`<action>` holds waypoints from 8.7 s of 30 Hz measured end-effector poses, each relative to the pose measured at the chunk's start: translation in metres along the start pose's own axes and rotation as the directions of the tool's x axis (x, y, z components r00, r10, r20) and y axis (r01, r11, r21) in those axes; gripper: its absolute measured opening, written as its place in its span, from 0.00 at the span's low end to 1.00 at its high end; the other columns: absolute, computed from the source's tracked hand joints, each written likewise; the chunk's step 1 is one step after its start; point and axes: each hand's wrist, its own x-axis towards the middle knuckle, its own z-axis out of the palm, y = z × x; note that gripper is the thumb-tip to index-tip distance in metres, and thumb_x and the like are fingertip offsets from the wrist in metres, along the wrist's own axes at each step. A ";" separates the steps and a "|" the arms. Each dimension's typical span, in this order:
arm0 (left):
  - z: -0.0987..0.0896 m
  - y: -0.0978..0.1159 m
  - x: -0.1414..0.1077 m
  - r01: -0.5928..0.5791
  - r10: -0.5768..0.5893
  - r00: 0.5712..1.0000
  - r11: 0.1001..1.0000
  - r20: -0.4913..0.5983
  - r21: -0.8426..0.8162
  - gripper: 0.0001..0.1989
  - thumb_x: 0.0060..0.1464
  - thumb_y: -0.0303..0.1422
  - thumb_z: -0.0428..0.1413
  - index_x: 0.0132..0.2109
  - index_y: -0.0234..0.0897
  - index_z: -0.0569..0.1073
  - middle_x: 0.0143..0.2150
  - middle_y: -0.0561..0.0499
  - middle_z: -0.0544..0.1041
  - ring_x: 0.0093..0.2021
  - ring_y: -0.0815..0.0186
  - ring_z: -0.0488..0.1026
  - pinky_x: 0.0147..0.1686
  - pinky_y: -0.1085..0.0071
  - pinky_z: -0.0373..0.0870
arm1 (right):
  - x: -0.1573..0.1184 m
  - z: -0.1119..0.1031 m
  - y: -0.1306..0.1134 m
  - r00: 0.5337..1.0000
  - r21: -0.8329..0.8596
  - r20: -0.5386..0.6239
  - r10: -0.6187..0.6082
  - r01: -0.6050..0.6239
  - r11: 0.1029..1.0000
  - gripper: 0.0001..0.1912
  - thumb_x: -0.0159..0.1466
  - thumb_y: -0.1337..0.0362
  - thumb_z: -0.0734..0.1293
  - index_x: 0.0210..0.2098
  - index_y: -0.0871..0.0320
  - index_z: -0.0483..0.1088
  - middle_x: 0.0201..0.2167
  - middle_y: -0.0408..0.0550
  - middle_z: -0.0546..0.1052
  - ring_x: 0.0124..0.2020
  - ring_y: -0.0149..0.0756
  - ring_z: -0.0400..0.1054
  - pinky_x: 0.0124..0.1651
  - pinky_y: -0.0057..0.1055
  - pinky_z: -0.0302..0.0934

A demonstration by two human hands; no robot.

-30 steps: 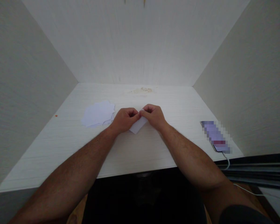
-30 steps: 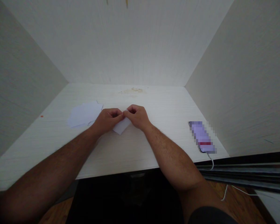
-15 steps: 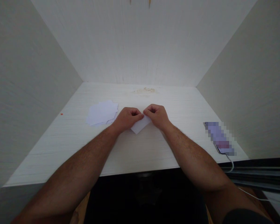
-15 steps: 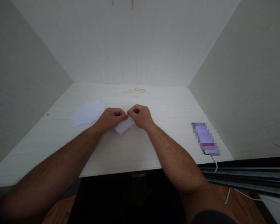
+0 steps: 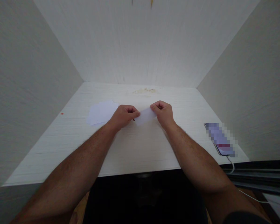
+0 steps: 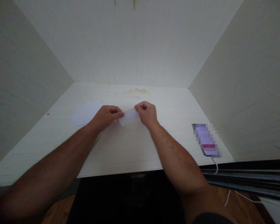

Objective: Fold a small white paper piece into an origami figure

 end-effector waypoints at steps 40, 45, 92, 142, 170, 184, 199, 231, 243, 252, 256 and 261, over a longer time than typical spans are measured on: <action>0.009 -0.006 0.003 -0.084 0.098 0.992 0.983 -0.084 0.161 0.12 0.49 0.40 0.59 0.28 0.35 0.77 0.22 0.54 0.73 0.23 0.72 0.64 0.23 0.74 0.59 | -0.004 0.002 0.002 0.990 -0.134 0.138 0.041 -0.023 0.991 0.11 0.51 0.56 0.72 0.25 0.58 0.76 0.21 0.42 0.75 0.21 0.28 0.61 0.25 0.27 0.54; 0.006 -0.005 0.003 -0.049 0.062 0.992 0.991 -0.108 0.123 0.11 0.47 0.40 0.60 0.27 0.35 0.77 0.21 0.55 0.71 0.21 0.72 0.62 0.23 0.74 0.59 | -0.001 -0.001 0.006 0.988 -0.153 0.149 0.041 -0.018 0.988 0.12 0.52 0.55 0.72 0.27 0.58 0.78 0.21 0.43 0.76 0.21 0.29 0.62 0.26 0.27 0.56; -0.001 -0.017 0.011 0.018 -0.107 0.957 0.950 -0.270 -0.313 0.08 0.42 0.34 0.64 0.29 0.34 0.75 0.20 0.54 0.72 0.20 0.72 0.64 0.22 0.74 0.62 | 0.009 -0.010 0.004 0.999 -0.041 0.001 0.048 -0.048 0.998 0.06 0.52 0.62 0.69 0.24 0.58 0.69 0.15 0.38 0.69 0.17 0.26 0.60 0.22 0.25 0.53; 0.023 0.002 -0.006 -0.050 0.006 0.987 0.963 -0.163 -0.264 0.09 0.46 0.36 0.63 0.31 0.34 0.75 0.24 0.49 0.78 0.23 0.68 0.73 0.26 0.71 0.71 | -0.002 0.007 0.011 0.992 0.021 0.122 -0.040 0.038 0.999 0.19 0.53 0.59 0.71 0.43 0.56 0.69 0.34 0.45 0.75 0.32 0.31 0.68 0.33 0.28 0.64; 0.024 0.006 -0.009 -0.018 -0.019 0.992 0.960 -0.128 -0.279 0.07 0.47 0.33 0.62 0.31 0.33 0.75 0.24 0.48 0.79 0.24 0.68 0.75 0.28 0.71 0.74 | -0.005 0.009 0.007 0.993 -0.022 0.106 -0.059 0.061 0.998 0.12 0.54 0.62 0.70 0.37 0.56 0.69 0.30 0.43 0.74 0.31 0.30 0.67 0.33 0.29 0.63; 0.023 -0.001 -0.004 -0.062 0.005 0.980 0.956 -0.198 -0.286 0.06 0.46 0.32 0.62 0.28 0.34 0.74 0.19 0.54 0.73 0.19 0.73 0.66 0.21 0.76 0.63 | -0.004 0.008 0.010 0.984 0.078 0.171 -0.060 0.047 0.996 0.15 0.53 0.60 0.72 0.39 0.56 0.70 0.29 0.41 0.73 0.29 0.28 0.66 0.31 0.28 0.63; 0.016 -0.002 -0.005 -0.208 0.255 0.923 0.960 -0.289 0.185 0.04 0.47 0.30 0.59 0.30 0.37 0.78 0.25 0.54 0.77 0.24 0.71 0.69 0.26 0.74 0.64 | -0.009 0.000 -0.001 0.917 -0.394 0.303 -0.260 0.369 0.842 0.04 0.58 0.62 0.69 0.32 0.55 0.72 0.31 0.43 0.77 0.29 0.30 0.66 0.33 0.30 0.60; 0.023 -0.004 -0.002 -0.080 -0.009 0.955 0.954 -0.296 -0.290 0.06 0.43 0.33 0.62 0.25 0.36 0.73 0.18 0.57 0.68 0.20 0.73 0.61 0.22 0.74 0.56 | -0.011 0.015 0.000 0.992 0.116 0.114 0.051 -0.064 0.991 0.12 0.53 0.55 0.72 0.30 0.58 0.75 0.25 0.44 0.76 0.26 0.29 0.67 0.31 0.29 0.64; 0.026 0.000 -0.003 -0.069 -0.029 0.953 0.948 -0.302 -0.310 0.06 0.42 0.31 0.62 0.23 0.36 0.72 0.17 0.57 0.68 0.19 0.74 0.60 0.21 0.75 0.55 | -0.011 0.015 0.001 0.998 0.066 0.052 0.029 -0.033 0.997 0.12 0.55 0.55 0.70 0.32 0.57 0.78 0.25 0.44 0.77 0.26 0.30 0.67 0.30 0.29 0.62; 0.027 -0.002 -0.002 -0.033 -0.073 0.948 0.946 -0.309 -0.324 0.06 0.41 0.30 0.60 0.22 0.36 0.71 0.16 0.57 0.67 0.19 0.74 0.60 0.21 0.74 0.55 | -0.007 0.009 0.005 0.998 -0.104 0.059 -0.002 0.008 0.995 0.14 0.56 0.55 0.69 0.22 0.58 0.71 0.17 0.41 0.70 0.19 0.27 0.60 0.23 0.27 0.55; 0.028 -0.002 0.000 -0.031 -0.077 0.950 0.940 -0.301 -0.339 0.05 0.41 0.30 0.60 0.22 0.36 0.72 0.16 0.57 0.67 0.18 0.74 0.60 0.21 0.74 0.55 | -0.005 0.007 0.007 0.997 -0.159 0.058 -0.048 0.056 0.986 0.13 0.57 0.55 0.68 0.24 0.58 0.70 0.17 0.40 0.70 0.20 0.27 0.60 0.23 0.26 0.54; 0.025 -0.004 0.002 -0.038 -0.089 0.937 0.935 -0.337 -0.353 0.05 0.41 0.30 0.60 0.22 0.36 0.71 0.15 0.57 0.67 0.18 0.73 0.59 0.20 0.73 0.55 | -0.005 0.007 0.008 0.982 -0.096 0.187 0.025 -0.007 0.995 0.11 0.56 0.57 0.69 0.26 0.58 0.70 0.20 0.42 0.73 0.21 0.28 0.66 0.25 0.27 0.59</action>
